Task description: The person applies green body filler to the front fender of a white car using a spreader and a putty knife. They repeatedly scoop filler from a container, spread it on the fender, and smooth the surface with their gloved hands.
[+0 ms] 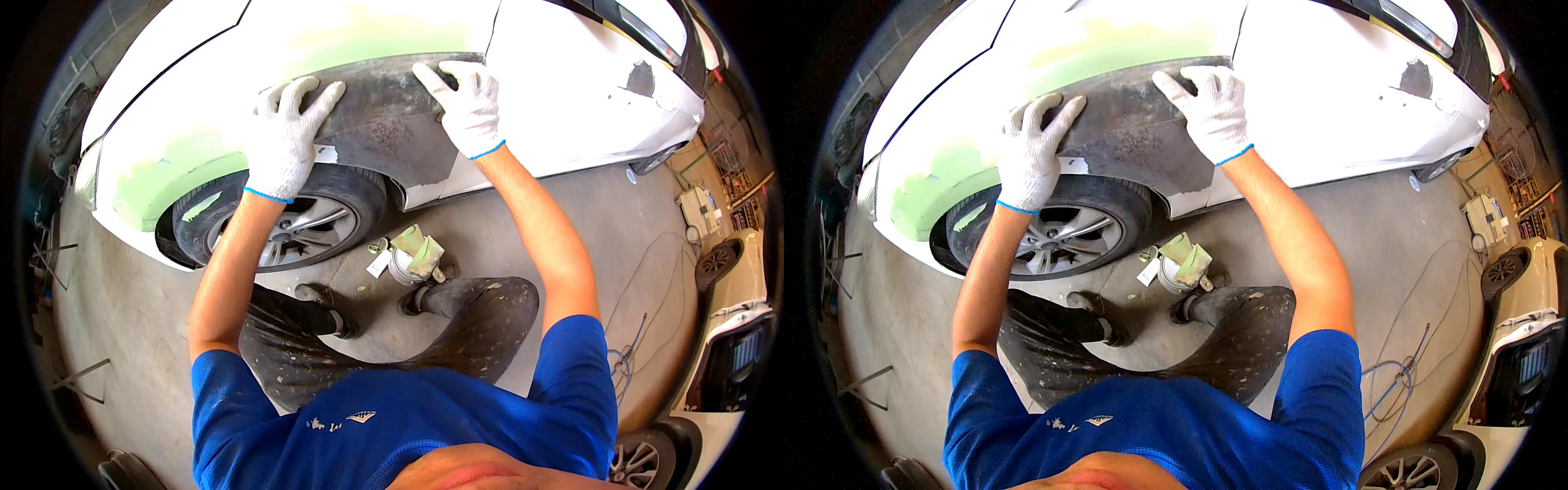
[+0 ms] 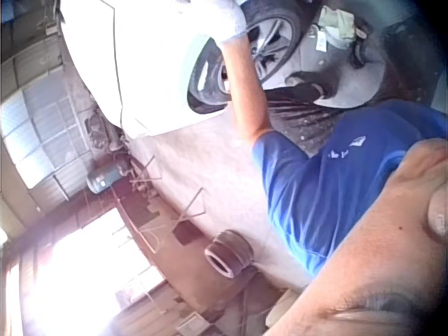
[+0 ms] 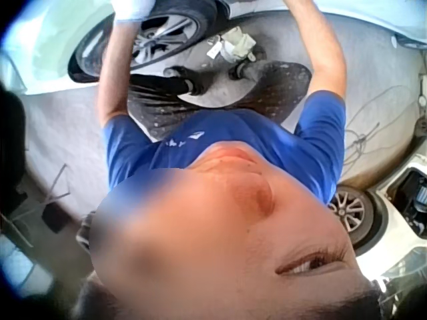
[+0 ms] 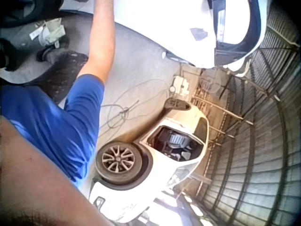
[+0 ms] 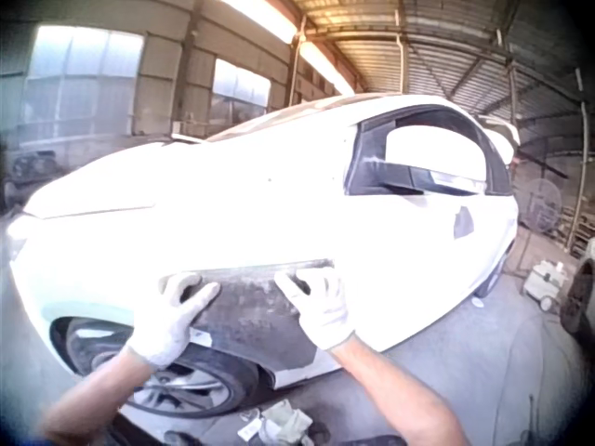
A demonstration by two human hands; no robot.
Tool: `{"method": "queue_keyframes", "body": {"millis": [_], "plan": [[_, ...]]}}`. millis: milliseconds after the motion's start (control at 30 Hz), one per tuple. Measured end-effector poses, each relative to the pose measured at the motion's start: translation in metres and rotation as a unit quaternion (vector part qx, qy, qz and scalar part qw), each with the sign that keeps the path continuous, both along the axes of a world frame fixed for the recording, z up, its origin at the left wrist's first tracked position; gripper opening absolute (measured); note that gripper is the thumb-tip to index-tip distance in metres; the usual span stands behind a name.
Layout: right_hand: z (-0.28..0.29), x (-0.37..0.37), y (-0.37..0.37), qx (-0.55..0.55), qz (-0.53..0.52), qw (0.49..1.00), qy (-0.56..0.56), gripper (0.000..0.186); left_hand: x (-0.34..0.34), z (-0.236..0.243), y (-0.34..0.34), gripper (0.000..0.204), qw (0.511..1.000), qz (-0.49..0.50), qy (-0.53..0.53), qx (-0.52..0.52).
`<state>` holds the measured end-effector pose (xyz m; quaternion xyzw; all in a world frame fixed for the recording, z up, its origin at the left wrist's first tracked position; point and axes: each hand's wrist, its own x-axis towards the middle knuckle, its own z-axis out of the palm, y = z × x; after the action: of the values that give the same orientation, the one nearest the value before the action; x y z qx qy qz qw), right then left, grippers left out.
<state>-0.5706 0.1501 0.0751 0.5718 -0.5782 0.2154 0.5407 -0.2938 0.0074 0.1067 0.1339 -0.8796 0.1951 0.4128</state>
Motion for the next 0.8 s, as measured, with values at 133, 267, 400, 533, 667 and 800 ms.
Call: {"method": "queue_keyframes", "body": {"millis": [133,267,400,533,667,800], "plan": [[-0.009,0.009,0.016,0.037,-0.001,0.999,-0.016,0.061,0.009,-0.008,0.014,0.069,1.000,-0.008,-0.013,0.007],[0.011,0.012,0.025,0.043,0.007,0.999,-0.005,0.062,0.013,0.009,0.016,0.072,1.000,-0.022,-0.015,0.011],[0.033,0.001,0.016,0.034,-0.010,0.999,0.015,0.067,0.005,0.030,0.007,0.079,1.000,0.001,-0.003,-0.021],[0.040,0.002,0.009,0.023,-0.001,1.000,0.014,0.067,0.001,0.035,-0.006,0.078,1.000,0.003,-0.010,-0.025],[0.042,-0.005,0.001,0.019,-0.002,0.999,0.031,0.065,-0.001,0.035,-0.011,0.079,1.000,0.004,-0.005,-0.024],[0.042,-0.012,-0.008,0.035,0.013,0.999,0.033,0.061,-0.003,0.026,-0.022,0.072,0.999,-0.007,0.005,-0.035]]}}
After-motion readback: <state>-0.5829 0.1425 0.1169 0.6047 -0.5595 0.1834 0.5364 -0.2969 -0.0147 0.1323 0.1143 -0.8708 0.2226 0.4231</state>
